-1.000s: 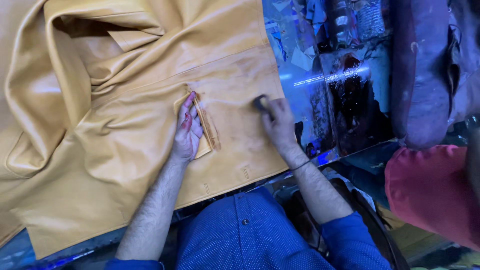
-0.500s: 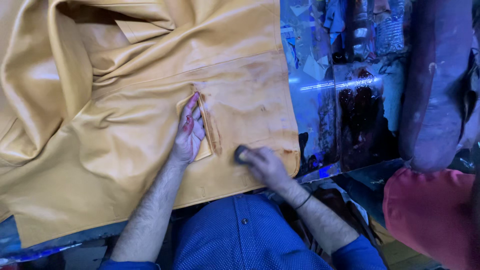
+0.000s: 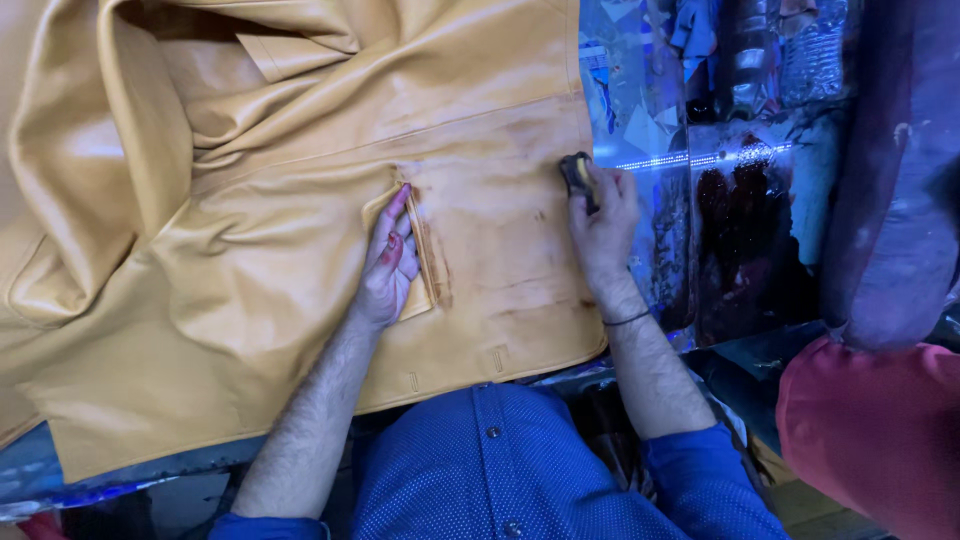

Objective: The person uses a small black sponge to wipe and rub the surface of a tan leather jacket laid on a table. They repeatedly dip the sponge into a dark liquid and continue cleaning different areas of the jacket, including the pocket and seams.

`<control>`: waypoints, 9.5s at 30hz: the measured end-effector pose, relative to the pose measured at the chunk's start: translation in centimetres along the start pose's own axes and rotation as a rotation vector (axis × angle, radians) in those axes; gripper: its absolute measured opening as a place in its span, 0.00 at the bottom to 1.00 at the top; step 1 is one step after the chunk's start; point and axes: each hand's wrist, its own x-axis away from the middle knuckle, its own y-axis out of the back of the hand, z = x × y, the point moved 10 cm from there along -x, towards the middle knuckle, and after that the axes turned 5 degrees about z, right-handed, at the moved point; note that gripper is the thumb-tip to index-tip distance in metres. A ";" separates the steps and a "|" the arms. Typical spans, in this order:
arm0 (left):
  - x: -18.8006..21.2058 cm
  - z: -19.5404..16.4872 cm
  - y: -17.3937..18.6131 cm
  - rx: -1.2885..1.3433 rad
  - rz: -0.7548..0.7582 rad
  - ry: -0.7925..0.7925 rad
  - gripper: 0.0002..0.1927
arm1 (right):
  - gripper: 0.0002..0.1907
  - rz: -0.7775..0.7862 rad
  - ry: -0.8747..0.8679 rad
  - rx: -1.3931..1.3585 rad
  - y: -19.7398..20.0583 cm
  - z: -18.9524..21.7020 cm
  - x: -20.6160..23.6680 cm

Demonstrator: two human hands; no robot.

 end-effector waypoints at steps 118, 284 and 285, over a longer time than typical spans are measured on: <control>7.2 -5.9 -2.2 -0.211 0.491 0.363 0.49 | 0.20 -0.342 -0.479 0.069 3.1 9.0 33.4; 11.0 -16.1 1.4 -1.195 -0.333 -0.430 0.16 | 0.18 -0.225 0.026 -1.320 -10.0 21.3 6.7; 11.0 -16.0 1.2 -1.200 -0.322 -0.432 0.16 | 0.18 -0.168 0.025 -1.287 -10.5 21.4 6.8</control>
